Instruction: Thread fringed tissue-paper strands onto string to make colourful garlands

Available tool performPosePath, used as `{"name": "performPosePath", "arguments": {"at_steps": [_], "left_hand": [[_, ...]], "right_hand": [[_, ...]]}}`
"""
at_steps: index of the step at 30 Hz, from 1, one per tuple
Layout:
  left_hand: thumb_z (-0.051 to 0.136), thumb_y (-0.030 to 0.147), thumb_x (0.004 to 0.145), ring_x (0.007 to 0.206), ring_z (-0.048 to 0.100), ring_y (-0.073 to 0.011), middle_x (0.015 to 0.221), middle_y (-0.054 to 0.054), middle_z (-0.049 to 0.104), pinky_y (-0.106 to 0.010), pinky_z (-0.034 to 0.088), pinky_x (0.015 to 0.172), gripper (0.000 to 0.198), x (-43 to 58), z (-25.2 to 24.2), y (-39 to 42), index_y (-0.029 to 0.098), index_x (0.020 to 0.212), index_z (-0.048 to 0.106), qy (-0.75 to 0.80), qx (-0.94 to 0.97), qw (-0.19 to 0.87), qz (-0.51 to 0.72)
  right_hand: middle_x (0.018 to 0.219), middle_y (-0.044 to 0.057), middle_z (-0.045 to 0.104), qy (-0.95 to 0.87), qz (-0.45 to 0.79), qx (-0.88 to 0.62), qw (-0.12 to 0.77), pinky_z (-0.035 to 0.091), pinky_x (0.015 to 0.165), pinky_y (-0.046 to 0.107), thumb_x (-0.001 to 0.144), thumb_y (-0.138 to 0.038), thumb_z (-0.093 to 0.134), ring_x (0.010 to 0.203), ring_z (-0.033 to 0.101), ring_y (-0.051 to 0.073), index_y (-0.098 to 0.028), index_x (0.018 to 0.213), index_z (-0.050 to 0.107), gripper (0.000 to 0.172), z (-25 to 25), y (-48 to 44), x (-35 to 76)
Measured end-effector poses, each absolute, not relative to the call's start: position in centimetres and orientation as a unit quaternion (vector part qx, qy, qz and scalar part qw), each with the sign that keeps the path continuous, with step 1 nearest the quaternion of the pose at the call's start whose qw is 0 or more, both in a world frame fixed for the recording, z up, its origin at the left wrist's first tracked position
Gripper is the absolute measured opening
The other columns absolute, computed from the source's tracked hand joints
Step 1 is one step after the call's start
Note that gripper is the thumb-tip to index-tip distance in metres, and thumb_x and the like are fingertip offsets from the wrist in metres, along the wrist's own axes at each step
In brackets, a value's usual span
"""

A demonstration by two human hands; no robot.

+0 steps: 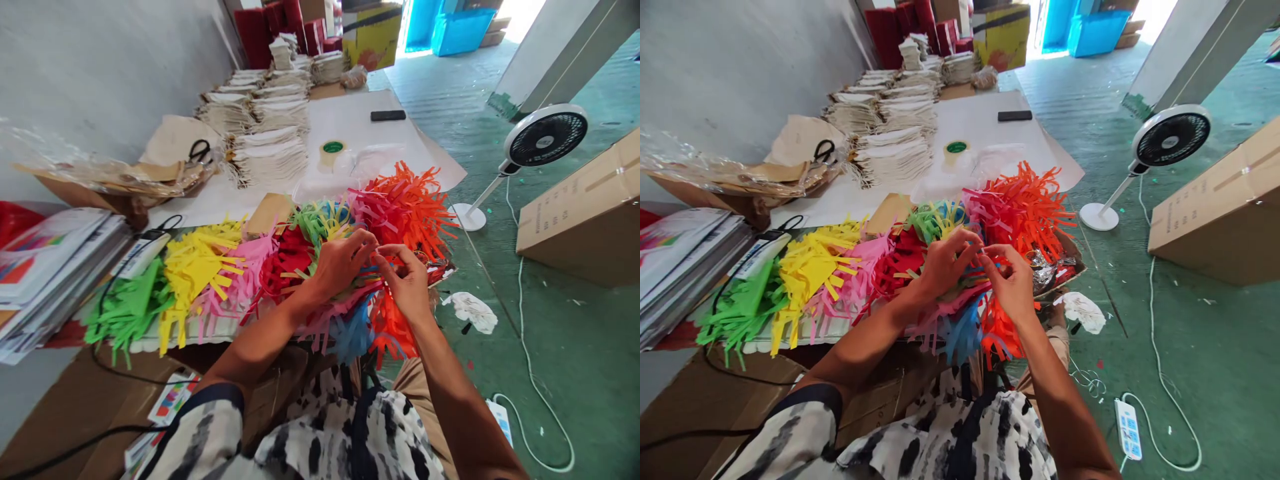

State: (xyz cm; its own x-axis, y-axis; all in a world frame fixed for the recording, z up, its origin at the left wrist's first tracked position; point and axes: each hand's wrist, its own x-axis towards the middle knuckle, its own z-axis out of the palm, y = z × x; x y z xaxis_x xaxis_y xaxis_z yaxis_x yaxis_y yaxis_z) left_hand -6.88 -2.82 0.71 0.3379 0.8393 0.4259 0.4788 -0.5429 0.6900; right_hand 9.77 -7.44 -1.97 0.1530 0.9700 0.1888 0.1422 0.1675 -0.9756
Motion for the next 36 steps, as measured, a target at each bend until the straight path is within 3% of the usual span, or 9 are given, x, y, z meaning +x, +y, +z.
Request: {"name": "performPosePath", "arguments": {"at_steps": [3,7,13,17,20,24,27,32,36], "left_hand": [[0.056,0.045,0.107,0.063,0.070,-0.0120,0.071,0.004,0.075,-0.024,0.045,0.066,0.025,-6.3,0.7,-2.5,0.023,0.106,0.068,0.419,0.794,0.246,0.366],[0.054,0.044,0.108,0.058,0.068,-0.0124,0.066,0.004,0.074,-0.025,0.048,0.069,0.027,-5.9,0.6,-0.8,0.021,0.107,0.068,0.419,0.793,0.294,0.331],[0.062,0.026,0.101,0.097,0.078,-0.0217,0.112,-0.005,0.082,-0.029,0.052,0.076,0.019,-4.9,1.4,2.5,0.025,0.110,0.079,0.387,0.898,0.111,0.176],[0.054,0.005,0.093,0.122,0.074,-0.0238,0.146,-0.004,0.071,-0.033,0.057,0.087,0.053,-4.1,2.3,4.6,0.030,0.138,0.070,0.356,0.920,0.079,0.145],[0.053,0.004,0.093,0.129,0.070,-0.0233,0.150,-0.005,0.068,-0.034,0.057,0.093,0.061,-4.1,2.8,6.0,0.029,0.148,0.061,0.340,0.920,0.090,0.173],[0.057,0.010,0.094,0.105,0.075,-0.0209,0.133,-0.005,0.075,-0.030,0.052,0.077,0.030,-4.6,2.4,6.8,0.024,0.109,0.079,0.264,0.951,0.068,0.146],[0.060,0.016,0.094,0.075,0.066,-0.0144,0.121,-0.006,0.074,-0.030,0.041,0.062,0.023,-5.1,1.6,6.9,0.023,0.083,0.079,0.247,0.964,0.029,0.093],[0.063,0.018,0.094,0.066,0.056,-0.0122,0.111,-0.006,0.071,-0.031,0.033,0.057,0.020,-5.1,0.8,7.2,0.025,0.086,0.080,0.240,0.965,0.044,0.092],[0.070,0.021,0.091,0.075,0.061,-0.0135,0.115,-0.006,0.072,-0.029,0.037,0.061,0.012,-4.8,1.6,7.3,0.024,0.084,0.080,0.266,0.942,0.121,0.165]], "right_hand": [[0.076,-0.002,0.066,-0.517,0.380,-0.516,0.568,0.024,0.047,0.027,0.089,-0.057,0.079,0.050,0.034,0.008,-0.022,0.088,0.074,0.035,-2.6,-7.4,10.1],[0.068,-0.004,0.061,-0.472,0.425,-0.483,0.603,0.026,0.047,0.027,0.093,-0.055,0.075,0.049,0.033,0.009,-0.024,0.094,0.071,0.031,-3.6,-7.2,11.1],[0.064,-0.004,0.059,-0.517,0.437,-0.453,0.580,0.034,0.055,0.028,0.097,-0.046,0.072,0.056,0.046,0.011,-0.023,0.085,0.067,0.026,-3.5,-7.8,11.6],[0.064,-0.004,0.055,-0.601,0.398,-0.463,0.516,0.033,0.057,0.028,0.100,-0.041,0.067,0.058,0.045,0.011,-0.022,0.083,0.068,0.025,-3.6,-8.2,11.2],[0.064,-0.005,0.053,-0.624,0.381,-0.474,0.491,0.031,0.056,0.029,0.102,-0.040,0.064,0.057,0.042,0.011,-0.022,0.083,0.066,0.026,-3.8,-8.3,11.1],[0.065,-0.005,0.052,-0.634,0.370,-0.480,0.480,0.032,0.056,0.029,0.103,-0.038,0.063,0.057,0.042,0.010,-0.022,0.083,0.064,0.025,-3.8,-8.2,11.1],[0.064,-0.005,0.052,-0.633,0.370,-0.481,0.481,0.031,0.056,0.029,0.102,-0.039,0.063,0.057,0.041,0.011,-0.022,0.082,0.064,0.026,-3.7,-8.2,11.0],[0.065,-0.004,0.055,-0.628,0.376,-0.481,0.482,0.032,0.057,0.029,0.102,-0.044,0.063,0.057,0.044,0.012,-0.023,0.082,0.064,0.030,-3.7,-8.2,10.8],[0.064,-0.004,0.053,-0.624,0.373,-0.490,0.481,0.033,0.056,0.029,0.102,-0.045,0.063,0.057,0.043,0.012,-0.023,0.082,0.064,0.030,-3.9,-8.2,10.8]]}}
